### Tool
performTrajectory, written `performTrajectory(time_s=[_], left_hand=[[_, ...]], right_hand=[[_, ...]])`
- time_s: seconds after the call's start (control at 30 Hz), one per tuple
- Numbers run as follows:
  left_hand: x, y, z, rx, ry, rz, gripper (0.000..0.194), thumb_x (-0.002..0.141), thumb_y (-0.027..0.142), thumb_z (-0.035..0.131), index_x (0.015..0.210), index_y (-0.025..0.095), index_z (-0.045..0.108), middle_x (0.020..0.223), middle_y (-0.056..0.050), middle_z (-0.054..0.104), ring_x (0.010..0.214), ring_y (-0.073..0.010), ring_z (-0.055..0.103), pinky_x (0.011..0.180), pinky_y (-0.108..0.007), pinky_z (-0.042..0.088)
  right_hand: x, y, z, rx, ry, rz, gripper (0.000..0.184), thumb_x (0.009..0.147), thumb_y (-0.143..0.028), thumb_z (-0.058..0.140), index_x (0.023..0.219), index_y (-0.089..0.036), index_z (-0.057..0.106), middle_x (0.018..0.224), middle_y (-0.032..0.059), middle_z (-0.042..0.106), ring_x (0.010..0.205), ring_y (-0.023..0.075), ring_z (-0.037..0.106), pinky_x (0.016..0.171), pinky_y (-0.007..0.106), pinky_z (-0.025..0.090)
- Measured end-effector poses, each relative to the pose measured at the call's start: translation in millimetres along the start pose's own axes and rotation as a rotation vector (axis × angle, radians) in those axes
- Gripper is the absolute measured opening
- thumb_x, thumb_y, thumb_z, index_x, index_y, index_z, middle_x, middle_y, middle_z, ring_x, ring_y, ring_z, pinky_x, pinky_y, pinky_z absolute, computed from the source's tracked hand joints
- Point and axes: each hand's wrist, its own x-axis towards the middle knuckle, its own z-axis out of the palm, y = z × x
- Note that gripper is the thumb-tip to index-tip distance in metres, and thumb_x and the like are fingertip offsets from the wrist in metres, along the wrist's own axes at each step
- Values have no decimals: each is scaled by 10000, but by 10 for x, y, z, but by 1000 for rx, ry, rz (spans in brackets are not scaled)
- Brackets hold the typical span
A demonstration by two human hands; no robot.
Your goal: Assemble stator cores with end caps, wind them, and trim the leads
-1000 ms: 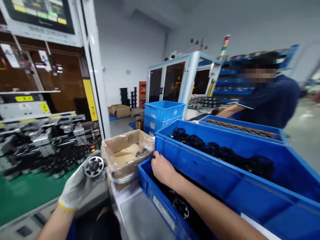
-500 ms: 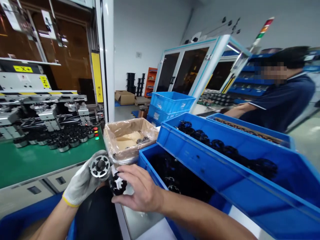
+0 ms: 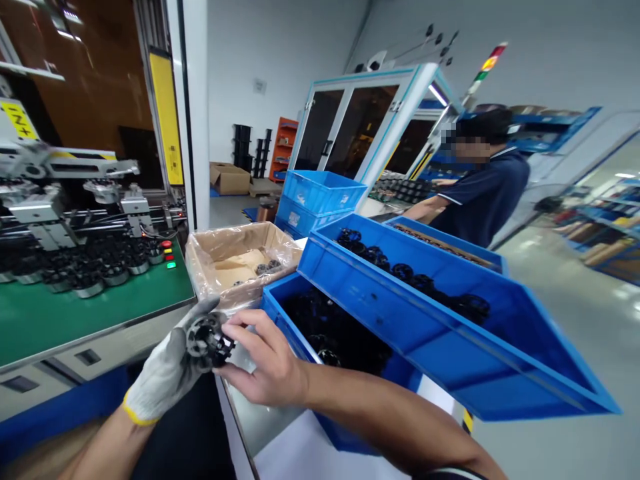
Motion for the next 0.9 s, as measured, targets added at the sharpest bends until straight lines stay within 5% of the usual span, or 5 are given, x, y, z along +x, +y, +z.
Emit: performTrajectory(time_s=[0.17,0.37,0.73,0.9], left_hand=[[-77,-67,-66,365,-29,139,748,764,544,817,1442,349,567,1518,-22,551,1420,-281,473,1187,-325,383],[-104,86,-17,727,-6,25,885,764,428,822,1547,328,422,1542,-41,533,1453,-327,438,1243,-436,312],[-121,110,-90,641,89,-8,811,652,208,867,1420,279,614,1310,-60,703,1312,-378,561,1141,-453,434],[-125,198,18,641,42,-26,717,727,268,829,1412,282,618,1370,-53,670,1343,-356,539,1185,-466,385]], right_hand=[[-24,8,47,-28,-27,-3,476,914,-299,748,1308,-96,573,1083,158,631,1001,230,635,853,359,609],[-29,19,66,-33,-42,1,424,868,-150,712,1274,-103,598,1100,161,635,1014,240,637,833,382,612],[-41,53,49,-39,-109,-51,394,910,-181,688,1283,-101,588,1080,153,642,1015,242,639,836,385,610],[-53,44,45,-27,-125,-56,432,929,-251,705,1316,-100,586,1099,165,648,1032,258,649,860,411,618]])
